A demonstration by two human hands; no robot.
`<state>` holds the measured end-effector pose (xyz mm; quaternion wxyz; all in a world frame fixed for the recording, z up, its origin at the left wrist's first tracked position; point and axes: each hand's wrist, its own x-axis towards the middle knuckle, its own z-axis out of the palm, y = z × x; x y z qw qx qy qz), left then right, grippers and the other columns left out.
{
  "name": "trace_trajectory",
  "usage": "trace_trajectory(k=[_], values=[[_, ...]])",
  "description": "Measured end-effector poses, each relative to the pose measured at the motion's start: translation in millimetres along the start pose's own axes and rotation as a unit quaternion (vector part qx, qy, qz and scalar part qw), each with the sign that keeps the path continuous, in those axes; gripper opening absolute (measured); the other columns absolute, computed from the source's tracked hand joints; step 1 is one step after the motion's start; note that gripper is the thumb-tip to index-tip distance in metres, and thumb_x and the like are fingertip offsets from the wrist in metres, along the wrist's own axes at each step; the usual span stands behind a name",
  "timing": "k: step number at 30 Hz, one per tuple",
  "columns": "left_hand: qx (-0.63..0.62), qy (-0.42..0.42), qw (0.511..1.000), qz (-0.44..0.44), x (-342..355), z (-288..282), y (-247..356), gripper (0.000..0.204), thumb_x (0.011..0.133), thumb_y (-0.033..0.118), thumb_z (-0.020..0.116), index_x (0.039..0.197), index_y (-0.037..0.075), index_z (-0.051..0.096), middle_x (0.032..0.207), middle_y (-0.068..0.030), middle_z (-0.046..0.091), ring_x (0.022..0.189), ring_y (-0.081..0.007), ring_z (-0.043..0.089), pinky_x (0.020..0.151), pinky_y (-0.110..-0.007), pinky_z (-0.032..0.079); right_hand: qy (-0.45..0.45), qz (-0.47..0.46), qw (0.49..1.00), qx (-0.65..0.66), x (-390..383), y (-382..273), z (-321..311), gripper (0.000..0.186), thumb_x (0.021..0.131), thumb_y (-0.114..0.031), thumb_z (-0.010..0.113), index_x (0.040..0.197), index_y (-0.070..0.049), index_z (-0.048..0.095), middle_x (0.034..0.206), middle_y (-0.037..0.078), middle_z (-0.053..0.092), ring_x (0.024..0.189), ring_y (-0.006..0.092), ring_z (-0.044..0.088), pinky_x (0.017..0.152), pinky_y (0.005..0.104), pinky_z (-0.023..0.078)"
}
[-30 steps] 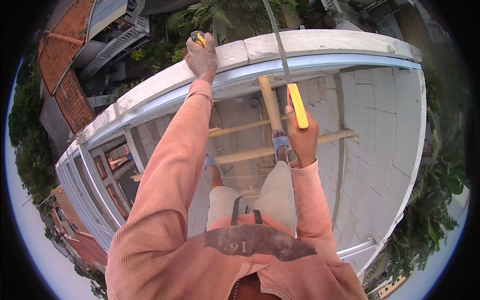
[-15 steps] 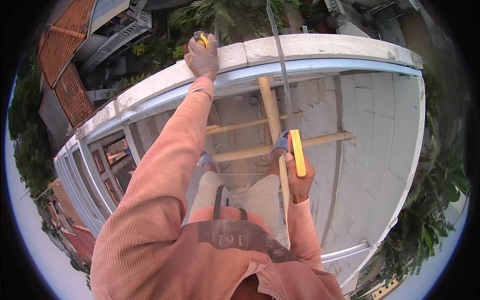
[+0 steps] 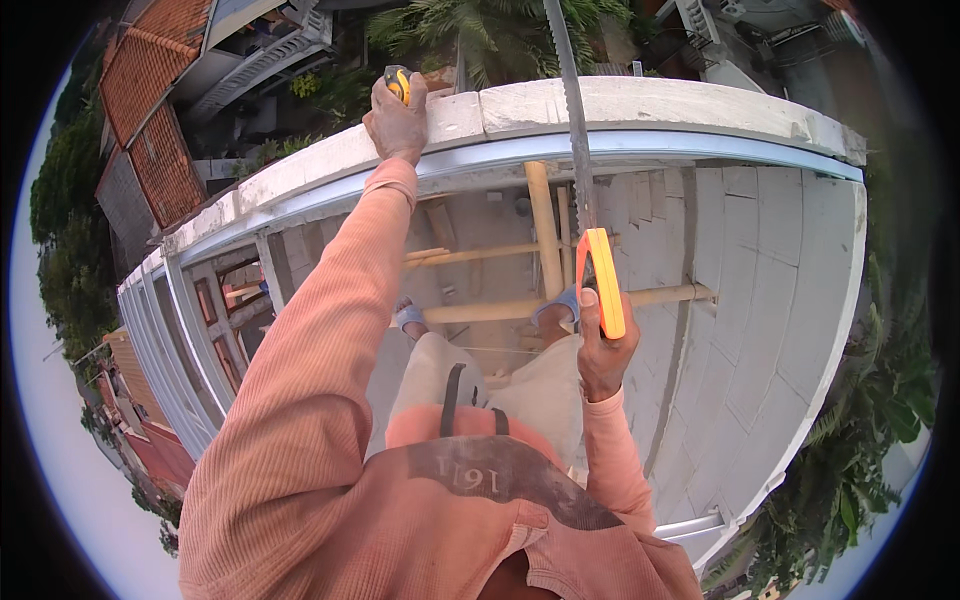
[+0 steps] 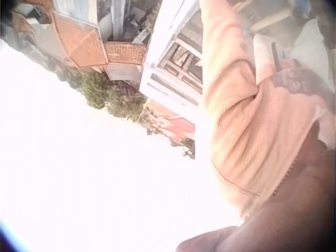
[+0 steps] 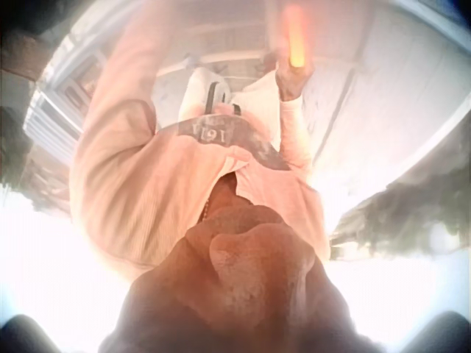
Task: The person measures the top edge of a building wall with a tape measure and saws into the lightweight concrete block using a hand saw.
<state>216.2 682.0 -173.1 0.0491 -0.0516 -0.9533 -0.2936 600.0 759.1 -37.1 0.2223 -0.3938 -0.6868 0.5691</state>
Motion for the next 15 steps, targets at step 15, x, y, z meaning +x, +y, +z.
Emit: trace_trajectory(k=[15], values=[[-0.012,-0.018,0.999,-0.032,5,-7,3,0.074,0.095,0.065,0.053,0.136,0.004,0.055,0.123,-0.0229,0.068,0.113,-0.0449,0.064,0.102,-0.050,0.045,0.003,0.009,0.998,-0.063,14,0,10,0.029,0.097,-0.021,0.076,0.082,-0.003,0.058,0.061,0.006,0.051,0.054,0.0177,0.047,0.054,0.0328,0.044]])
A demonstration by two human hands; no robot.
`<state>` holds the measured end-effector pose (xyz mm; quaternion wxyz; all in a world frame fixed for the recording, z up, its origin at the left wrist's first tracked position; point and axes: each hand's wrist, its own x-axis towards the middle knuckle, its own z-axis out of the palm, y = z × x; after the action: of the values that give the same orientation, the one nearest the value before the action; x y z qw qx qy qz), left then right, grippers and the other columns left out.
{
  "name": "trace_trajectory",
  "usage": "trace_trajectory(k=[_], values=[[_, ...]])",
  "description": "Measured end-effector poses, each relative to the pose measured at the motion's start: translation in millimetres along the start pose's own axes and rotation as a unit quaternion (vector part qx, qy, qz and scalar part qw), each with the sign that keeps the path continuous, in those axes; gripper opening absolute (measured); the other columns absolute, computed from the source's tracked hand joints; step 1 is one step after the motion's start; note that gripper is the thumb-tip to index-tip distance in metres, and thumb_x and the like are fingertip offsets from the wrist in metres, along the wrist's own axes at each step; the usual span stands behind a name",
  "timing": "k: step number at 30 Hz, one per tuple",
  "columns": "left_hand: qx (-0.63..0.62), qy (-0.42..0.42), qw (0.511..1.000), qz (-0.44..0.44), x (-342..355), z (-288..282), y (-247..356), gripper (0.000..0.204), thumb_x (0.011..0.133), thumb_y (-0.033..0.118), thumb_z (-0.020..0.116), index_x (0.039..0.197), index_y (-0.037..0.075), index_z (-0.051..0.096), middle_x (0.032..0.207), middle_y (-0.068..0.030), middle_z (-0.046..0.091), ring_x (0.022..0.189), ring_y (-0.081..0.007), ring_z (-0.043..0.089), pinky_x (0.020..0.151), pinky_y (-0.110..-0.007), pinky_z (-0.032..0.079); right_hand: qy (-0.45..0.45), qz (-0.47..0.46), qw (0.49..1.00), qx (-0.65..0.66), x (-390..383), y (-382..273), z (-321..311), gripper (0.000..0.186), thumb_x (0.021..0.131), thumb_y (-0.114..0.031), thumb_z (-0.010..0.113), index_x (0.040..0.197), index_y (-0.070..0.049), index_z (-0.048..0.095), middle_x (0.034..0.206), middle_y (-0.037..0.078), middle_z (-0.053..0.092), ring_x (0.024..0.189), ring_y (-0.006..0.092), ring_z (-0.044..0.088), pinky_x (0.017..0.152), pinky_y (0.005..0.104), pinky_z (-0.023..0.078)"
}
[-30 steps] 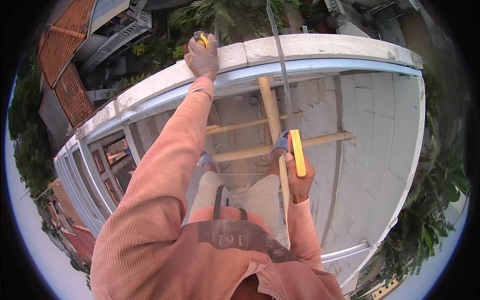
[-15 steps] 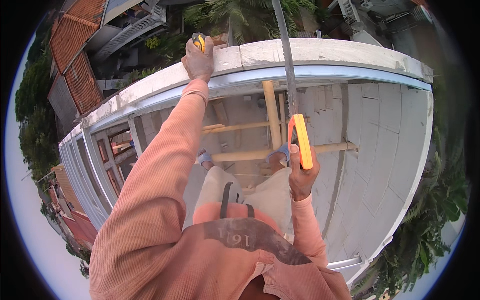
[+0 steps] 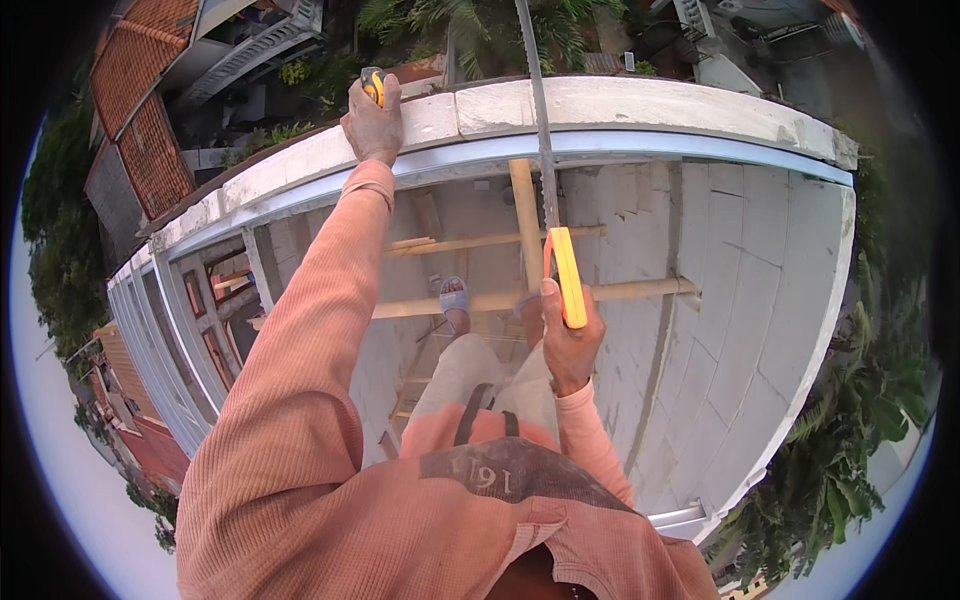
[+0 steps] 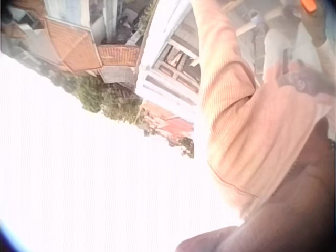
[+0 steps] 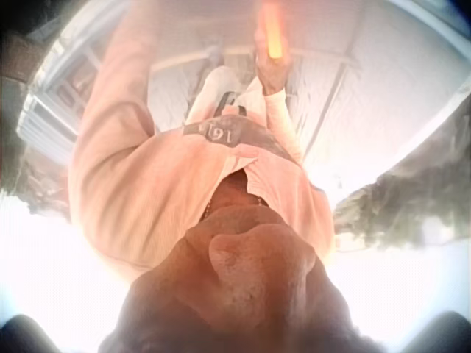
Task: The person measures the top edge of a building wall with a tape measure and saws into the lightweight concrete block using a hand saw.
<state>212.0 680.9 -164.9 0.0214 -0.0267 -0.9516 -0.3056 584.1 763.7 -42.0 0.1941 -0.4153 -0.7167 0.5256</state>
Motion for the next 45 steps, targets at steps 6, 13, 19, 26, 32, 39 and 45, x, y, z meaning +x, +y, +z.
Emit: trace_trajectory(k=[6,13,19,26,32,39,45], values=[[0.013,0.014,0.999,0.026,3,2,-2,0.072,0.097,0.065,0.052,0.139,0.006,0.055,0.124,-0.0233,0.069,0.113,-0.0436,0.066,0.101,-0.049,0.047,0.023,-0.024,0.999,-0.036,-8,-9,3,0.031,0.097,-0.023,0.076,0.080,-0.004,0.059,0.061,0.006,0.052,0.052,0.0183,0.048,0.053,0.0332,0.043],[-0.003,-0.015,1.000,0.014,-4,0,2,0.076,0.095,0.066,0.052,0.139,0.004,0.053,0.129,-0.0224,0.066,0.115,-0.0436,0.063,0.106,-0.047,0.041,0.054,-0.021,0.997,-0.042,-22,-1,14,0.030,0.097,-0.023,0.077,0.079,-0.004,0.061,0.059,0.006,0.052,0.051,0.0178,0.047,0.052,0.0341,0.043],[0.002,0.001,0.999,0.035,-1,2,-4,0.075,0.095,0.069,0.052,0.137,0.007,0.055,0.128,-0.0203,0.068,0.115,-0.0427,0.065,0.103,-0.049,0.046,0.064,-0.003,0.998,-0.027,-30,19,17,0.032,0.097,-0.024,0.076,0.080,-0.002,0.060,0.060,0.009,0.053,0.052,0.0191,0.043,0.053,0.0349,0.042],[0.007,-0.003,0.999,0.045,0,0,-2,0.078,0.095,0.069,0.050,0.139,0.005,0.054,0.128,-0.0227,0.067,0.115,-0.0435,0.065,0.104,-0.048,0.045,0.044,0.024,0.998,-0.030,-27,22,20,0.033,0.099,-0.023,0.073,0.080,0.000,0.059,0.060,0.010,0.049,0.056,0.0166,0.040,0.053,0.0341,0.042],[0.001,-0.014,0.999,0.036,0,-5,0,0.080,0.094,0.070,0.050,0.140,0.004,0.053,0.131,-0.0230,0.065,0.117,-0.0441,0.064,0.107,-0.049,0.043,0.037,0.026,0.999,0.001,-23,26,14,0.034,0.098,-0.023,0.074,0.078,0.000,0.058,0.059,0.008,0.047,0.057,0.0147,0.039,0.052,0.0337,0.040],[0.003,-0.016,1.000,0.023,-1,-4,-1,0.080,0.095,0.070,0.049,0.140,0.004,0.053,0.132,-0.0227,0.064,0.119,-0.0429,0.062,0.108,-0.049,0.041,0.053,-0.033,0.996,-0.066,-27,14,23,0.034,0.098,-0.023,0.075,0.076,-0.002,0.059,0.057,0.007,0.046,0.051,0.0140,0.042,0.050,0.0338,0.040],[0.007,-0.010,0.999,0.033,-2,0,-1,0.079,0.095,0.069,0.049,0.141,0.004,0.052,0.132,-0.0219,0.065,0.119,-0.0424,0.063,0.108,-0.049,0.041,0.038,-0.003,0.998,-0.048,-9,2,33,0.035,0.098,-0.025,0.074,0.076,-0.002,0.060,0.058,0.008,0.050,0.051,0.0169,0.043,0.050,0.0337,0.040]])
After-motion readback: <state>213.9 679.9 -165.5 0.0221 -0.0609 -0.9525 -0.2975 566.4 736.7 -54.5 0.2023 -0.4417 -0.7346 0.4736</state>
